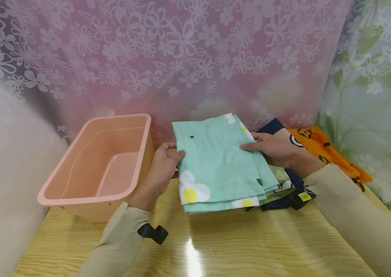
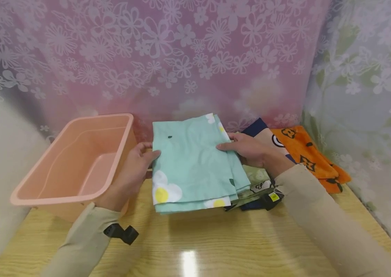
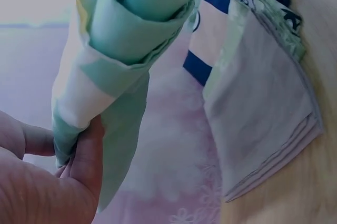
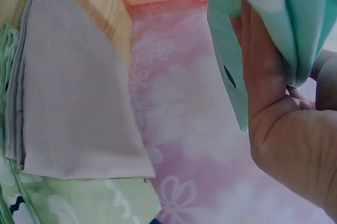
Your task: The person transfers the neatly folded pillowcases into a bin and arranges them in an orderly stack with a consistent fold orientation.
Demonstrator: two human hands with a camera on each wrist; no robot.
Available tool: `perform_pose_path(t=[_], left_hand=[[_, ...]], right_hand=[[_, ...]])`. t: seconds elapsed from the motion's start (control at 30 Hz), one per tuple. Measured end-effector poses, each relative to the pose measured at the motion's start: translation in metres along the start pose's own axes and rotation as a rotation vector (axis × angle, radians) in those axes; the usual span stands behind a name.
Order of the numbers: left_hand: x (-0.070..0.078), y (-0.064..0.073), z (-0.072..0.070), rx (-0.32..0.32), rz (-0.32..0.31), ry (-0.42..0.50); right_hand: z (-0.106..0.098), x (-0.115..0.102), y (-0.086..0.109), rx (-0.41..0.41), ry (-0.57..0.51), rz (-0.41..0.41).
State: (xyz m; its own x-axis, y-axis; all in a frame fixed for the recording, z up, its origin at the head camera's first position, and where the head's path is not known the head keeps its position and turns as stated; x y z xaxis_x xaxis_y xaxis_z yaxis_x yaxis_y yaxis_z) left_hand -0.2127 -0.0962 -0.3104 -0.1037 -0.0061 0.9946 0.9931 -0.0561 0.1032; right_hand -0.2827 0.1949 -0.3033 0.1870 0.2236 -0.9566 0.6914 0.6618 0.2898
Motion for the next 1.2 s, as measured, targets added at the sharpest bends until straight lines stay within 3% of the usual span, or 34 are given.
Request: perform_pose_path(t=[0.63, 0.97, 1.2], left_hand=[[0.054, 0.001, -0.027, -0.113, -0.02, -0.181], [0.072, 0.001, -0.057, -0.206, -0.04, -0.224], [0.081, 0.005, -0.075, -0.269, -0.015, -0.222]], right_hand=[[0.017, -0.054, 0.016, 0.026, 0.115, -0.02], [0.035, -0.074, 0.005, 0.033, 0.185, 0.006], [0.05, -0.082, -0.002, 0.043, 0.195, -0.032]])
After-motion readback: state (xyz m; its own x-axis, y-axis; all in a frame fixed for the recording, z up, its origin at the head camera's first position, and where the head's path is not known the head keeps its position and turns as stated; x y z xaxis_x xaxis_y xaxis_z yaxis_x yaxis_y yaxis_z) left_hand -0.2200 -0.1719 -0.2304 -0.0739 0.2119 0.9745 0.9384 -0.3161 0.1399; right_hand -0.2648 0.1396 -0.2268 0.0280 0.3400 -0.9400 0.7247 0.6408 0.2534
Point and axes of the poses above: each hand's wrist, its own y-axis away from the middle knuckle, its own z-axis out of the palm, x = y × z, the point moved 1 cm from there along -y, towards the middle knuckle, and after that the axes turned 6 degrees about -x, right-handed, at the moved point
